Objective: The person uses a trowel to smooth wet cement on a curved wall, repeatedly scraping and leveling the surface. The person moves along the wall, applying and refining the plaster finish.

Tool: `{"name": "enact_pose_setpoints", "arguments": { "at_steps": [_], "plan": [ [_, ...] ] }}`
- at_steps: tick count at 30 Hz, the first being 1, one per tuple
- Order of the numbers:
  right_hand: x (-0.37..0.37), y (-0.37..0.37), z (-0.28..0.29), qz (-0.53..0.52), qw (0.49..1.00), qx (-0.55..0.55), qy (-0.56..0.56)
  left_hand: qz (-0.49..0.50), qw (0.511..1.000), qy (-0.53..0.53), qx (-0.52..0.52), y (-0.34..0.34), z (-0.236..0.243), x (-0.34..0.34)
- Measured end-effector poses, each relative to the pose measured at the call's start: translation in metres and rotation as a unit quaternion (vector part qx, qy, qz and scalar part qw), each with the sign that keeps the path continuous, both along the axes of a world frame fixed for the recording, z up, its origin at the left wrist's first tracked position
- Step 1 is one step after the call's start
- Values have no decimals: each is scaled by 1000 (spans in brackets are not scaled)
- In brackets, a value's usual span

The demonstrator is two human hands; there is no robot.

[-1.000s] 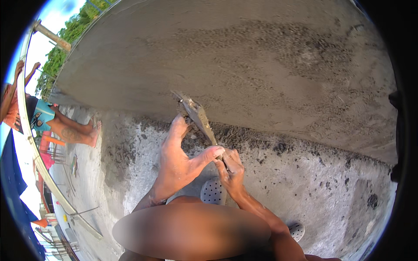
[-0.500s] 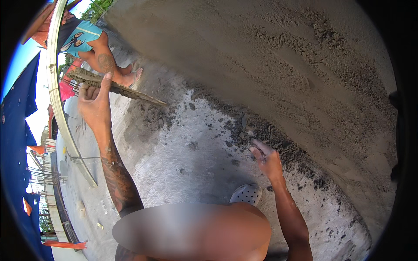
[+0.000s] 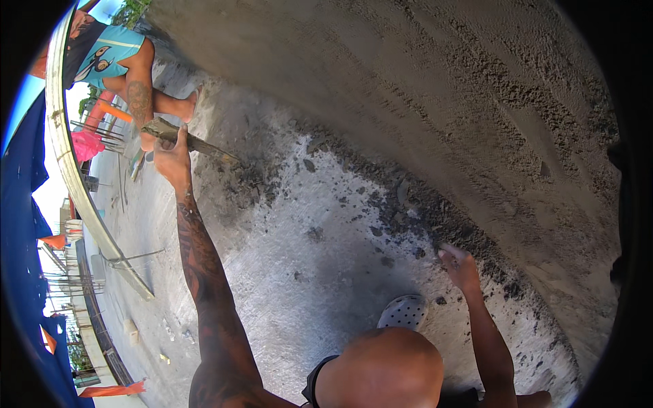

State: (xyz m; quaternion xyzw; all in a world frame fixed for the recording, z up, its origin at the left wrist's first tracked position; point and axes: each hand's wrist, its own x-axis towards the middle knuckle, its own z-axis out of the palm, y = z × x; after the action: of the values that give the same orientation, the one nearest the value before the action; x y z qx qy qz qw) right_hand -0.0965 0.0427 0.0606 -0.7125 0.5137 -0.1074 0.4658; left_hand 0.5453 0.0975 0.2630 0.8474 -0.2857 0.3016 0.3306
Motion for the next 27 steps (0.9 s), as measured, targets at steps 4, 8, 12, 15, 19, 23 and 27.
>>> {"name": "enact_pose_setpoints", "arguments": {
  "at_steps": [4, 8, 12, 15, 19, 23, 27],
  "plan": [
    [16, -8, 5, -4, 999, 10, -48, 26, 999, 18, 18, -1, -27, 11],
    [10, -10, 22, 6, 1000, 4, -9, 18, 994, -103, 13, 12, -52, 32],
    [-19, -5, 42, 29, 998, 25, 52, 73, 990, -8, 123, -16, -28, -21],
    [-66, -3, 54, 48, 996, 34, 62, -80, 944, -162, 276, -57, 36, -139],
    [-116, -1, 71, 10, 1000, -5, 24, -386, 835, -148, 363, -71, 95, -338],
    [-130, 34, 73, -57, 969, -184, -157, -688, 655, -6, 313, -77, 100, -510],
    [-137, 80, 73, -194, 835, -445, -257, -800, 505, 19, 322, -53, 123, -669]
  ]
}}
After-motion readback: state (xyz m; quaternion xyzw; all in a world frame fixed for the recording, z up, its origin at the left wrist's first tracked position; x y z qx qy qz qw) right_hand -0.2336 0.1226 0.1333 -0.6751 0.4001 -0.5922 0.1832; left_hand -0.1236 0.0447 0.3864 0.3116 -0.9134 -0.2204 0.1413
